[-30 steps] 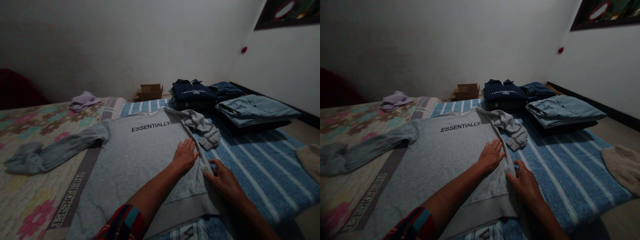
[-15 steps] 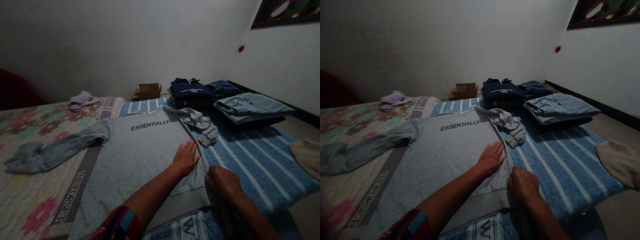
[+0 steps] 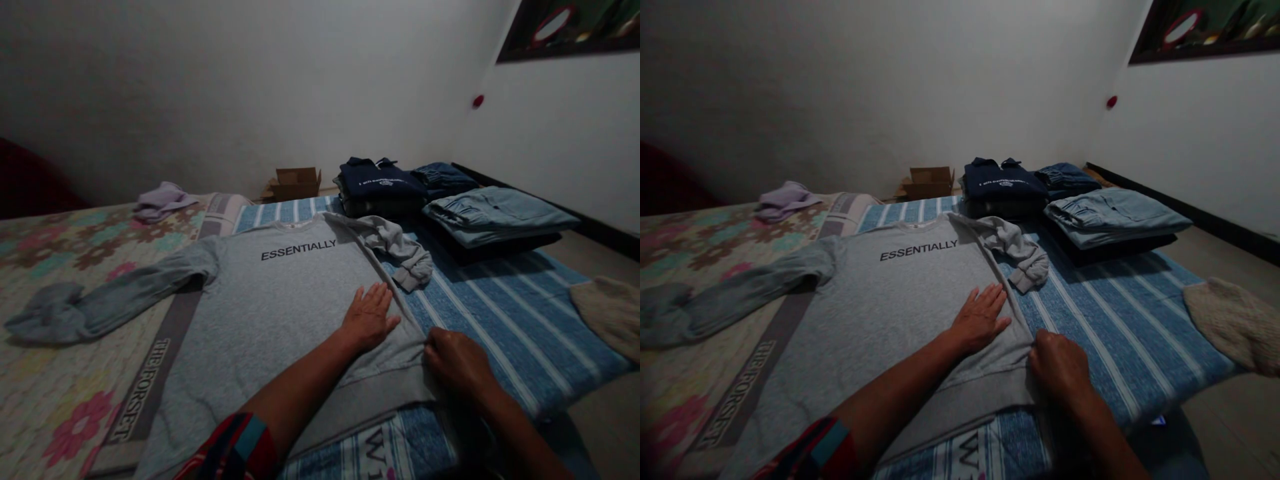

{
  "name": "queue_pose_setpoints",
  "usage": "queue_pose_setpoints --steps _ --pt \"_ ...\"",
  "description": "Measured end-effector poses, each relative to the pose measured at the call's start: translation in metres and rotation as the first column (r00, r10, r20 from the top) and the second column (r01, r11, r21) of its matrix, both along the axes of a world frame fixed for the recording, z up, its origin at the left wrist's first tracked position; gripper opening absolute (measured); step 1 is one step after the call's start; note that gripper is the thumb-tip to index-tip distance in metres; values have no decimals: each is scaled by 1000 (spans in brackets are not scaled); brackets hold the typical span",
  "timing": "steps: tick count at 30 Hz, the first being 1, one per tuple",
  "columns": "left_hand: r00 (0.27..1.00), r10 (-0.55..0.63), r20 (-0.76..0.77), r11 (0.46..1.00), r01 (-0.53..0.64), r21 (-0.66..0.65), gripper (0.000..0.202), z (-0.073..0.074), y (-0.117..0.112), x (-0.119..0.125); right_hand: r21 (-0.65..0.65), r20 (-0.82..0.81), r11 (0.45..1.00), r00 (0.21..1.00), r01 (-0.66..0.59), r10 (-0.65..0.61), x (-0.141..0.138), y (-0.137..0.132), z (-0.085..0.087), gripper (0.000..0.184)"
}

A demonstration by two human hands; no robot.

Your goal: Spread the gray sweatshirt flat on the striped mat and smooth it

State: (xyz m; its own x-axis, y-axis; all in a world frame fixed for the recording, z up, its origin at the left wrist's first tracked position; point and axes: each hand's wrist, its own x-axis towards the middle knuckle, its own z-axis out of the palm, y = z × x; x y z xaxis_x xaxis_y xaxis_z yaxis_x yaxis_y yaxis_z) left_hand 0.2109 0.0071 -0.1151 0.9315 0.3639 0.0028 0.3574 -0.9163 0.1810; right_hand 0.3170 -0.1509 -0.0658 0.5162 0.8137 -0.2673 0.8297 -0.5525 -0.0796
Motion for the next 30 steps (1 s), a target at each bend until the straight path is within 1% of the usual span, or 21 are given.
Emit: queue_pose_setpoints --steps 2,4,7,14,20,22,24,28,30 --pt "1000 -30 2 1000 30 -6 65 0 -1 -3 4 -39 1000 999 19 -19 -1 0 1 23" --pt "998 -62 9 998 62 -13 65 1 -3 -6 8 -89 999 996 31 -30 -4 -1 3 29" --pt "996 -89 3 996 89 -28 63 3 -5 -9 -11 -139 1000 990 11 -12 -8 -6 6 37" --pt "992 -127 -19 992 127 -17 63 6 -10 -13 -73 -60 994 995 -80 76 -17 -8 10 22" --pt "991 -135 -7 991 135 -6 62 7 -15 -17 -93 -13 994 998 -61 60 -24 -6 9 21" --pt "991 -132 -4 991 132 -30 63 8 -16 -18 -77 -31 996 998 -49 47 -20 -8 7 19" --pt "991 -131 -5 989 130 -67 68 9 -16 -17 -38 -87 998 996 -40 37 -13 -11 5 15" --pt "988 -154 -7 982 152 -114 79 13 -15 -18 83 -249 996 967 -29 49 2 -16 -1 10" --pt "985 -172 -11 979 169 -116 83 15 -15 -19 135 -336 991 941 5 41 7 -18 -3 8"
